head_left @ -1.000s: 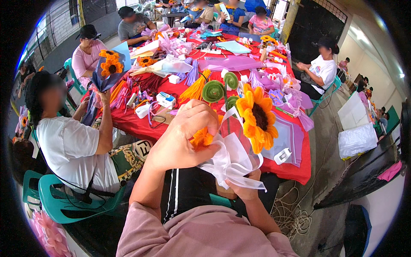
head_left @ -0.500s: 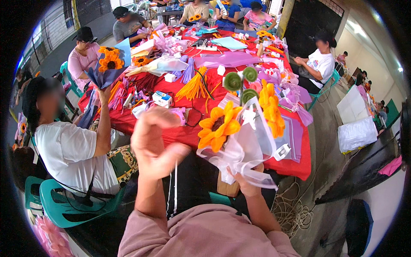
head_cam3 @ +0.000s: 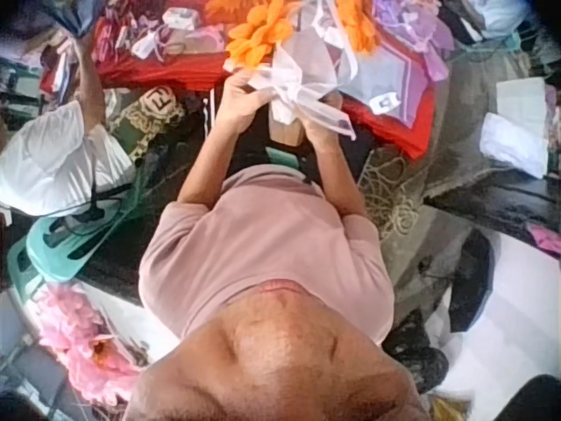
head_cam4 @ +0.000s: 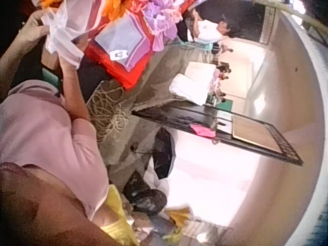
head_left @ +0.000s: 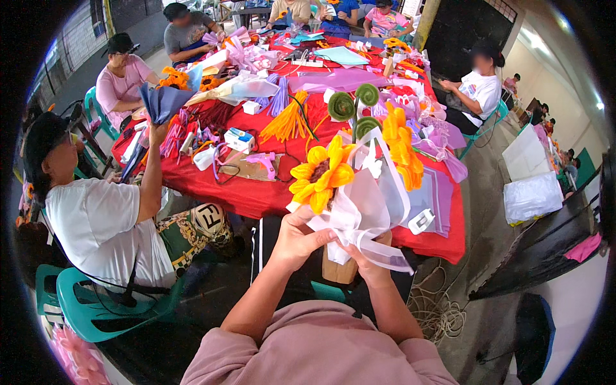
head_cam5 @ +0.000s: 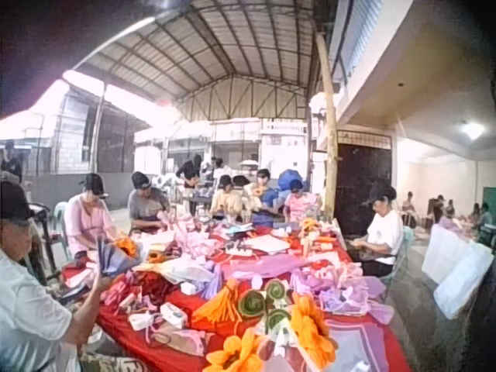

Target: The person assembles a bouquet of artificial sunflowers by using tape to attach decorative white paper to a cardboard base and then grouping the flowers together.

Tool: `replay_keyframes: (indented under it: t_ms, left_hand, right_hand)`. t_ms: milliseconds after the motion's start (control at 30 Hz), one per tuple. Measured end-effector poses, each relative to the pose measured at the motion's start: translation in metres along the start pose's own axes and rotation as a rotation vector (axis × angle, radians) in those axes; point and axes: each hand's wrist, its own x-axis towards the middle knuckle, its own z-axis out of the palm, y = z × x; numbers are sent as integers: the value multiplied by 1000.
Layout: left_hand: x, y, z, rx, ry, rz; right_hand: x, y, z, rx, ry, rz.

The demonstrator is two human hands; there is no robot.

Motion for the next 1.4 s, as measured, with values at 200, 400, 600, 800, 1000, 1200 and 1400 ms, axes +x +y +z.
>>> replay_keyframes:
  t_ms: [200, 400, 600, 800, 1000, 1200, 1400]
  left_hand:
    - [3, -10, 11, -126, 90, 5]
    - [-2, -11, 5, -84, 100, -44]
    - [-3, -13, 13, -184, 190, -31]
    - [-3, -20, 14, -197, 186, 15]
    - [-3, -17, 22, -228, 193, -35]
    - [-6, -26, 16, -240, 102, 48]
    - [-5, -46, -10, 32, 22, 45]
  right_hand:
    - [7, 9, -7, -100, -32, 59]
    - [8, 2, 3, -50, -116, 105]
    - [7, -6, 8, -47, -170, 184]
    - [7, -10, 10, -21, -172, 170]
    - [8, -11, 10, -51, -132, 67]
    - [8, -9, 2, -155, -158, 24]
    - [8, 0, -14, -211, -161, -40]
